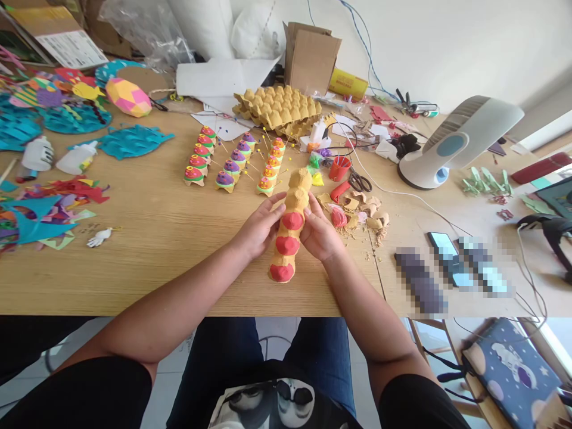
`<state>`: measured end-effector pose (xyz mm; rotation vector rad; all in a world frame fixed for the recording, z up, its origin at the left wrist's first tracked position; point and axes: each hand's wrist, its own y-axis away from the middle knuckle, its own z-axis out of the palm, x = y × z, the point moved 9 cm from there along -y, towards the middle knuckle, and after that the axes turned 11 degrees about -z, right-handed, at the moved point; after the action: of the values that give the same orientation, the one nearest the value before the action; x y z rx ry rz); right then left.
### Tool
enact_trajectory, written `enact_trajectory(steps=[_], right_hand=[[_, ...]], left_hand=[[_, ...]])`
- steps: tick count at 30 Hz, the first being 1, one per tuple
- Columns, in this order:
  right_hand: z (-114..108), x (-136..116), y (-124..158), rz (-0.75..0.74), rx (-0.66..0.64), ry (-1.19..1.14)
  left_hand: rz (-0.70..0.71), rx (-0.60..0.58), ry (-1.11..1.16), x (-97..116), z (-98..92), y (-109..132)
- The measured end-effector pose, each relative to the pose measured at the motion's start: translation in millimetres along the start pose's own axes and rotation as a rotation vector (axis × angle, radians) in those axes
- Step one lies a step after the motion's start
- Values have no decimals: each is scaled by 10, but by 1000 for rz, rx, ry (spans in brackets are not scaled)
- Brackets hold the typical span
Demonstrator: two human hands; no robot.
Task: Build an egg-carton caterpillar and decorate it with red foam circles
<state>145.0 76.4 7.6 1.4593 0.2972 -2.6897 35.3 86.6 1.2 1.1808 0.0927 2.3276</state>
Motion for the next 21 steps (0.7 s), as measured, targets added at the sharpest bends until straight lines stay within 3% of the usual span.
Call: enact_trajectory(steps=[8, 15, 21], right_hand=[[-45, -6, -11, 13, -6, 51], [-77, -48, -33, -22, 31, 69], [-85, -112, -50, -92, 22, 223]], left_hand=[[-34, -79, -5, 39, 20, 11], [54, -40, -134, 124, 9, 12], [99, 2, -327, 182, -37, -3]])
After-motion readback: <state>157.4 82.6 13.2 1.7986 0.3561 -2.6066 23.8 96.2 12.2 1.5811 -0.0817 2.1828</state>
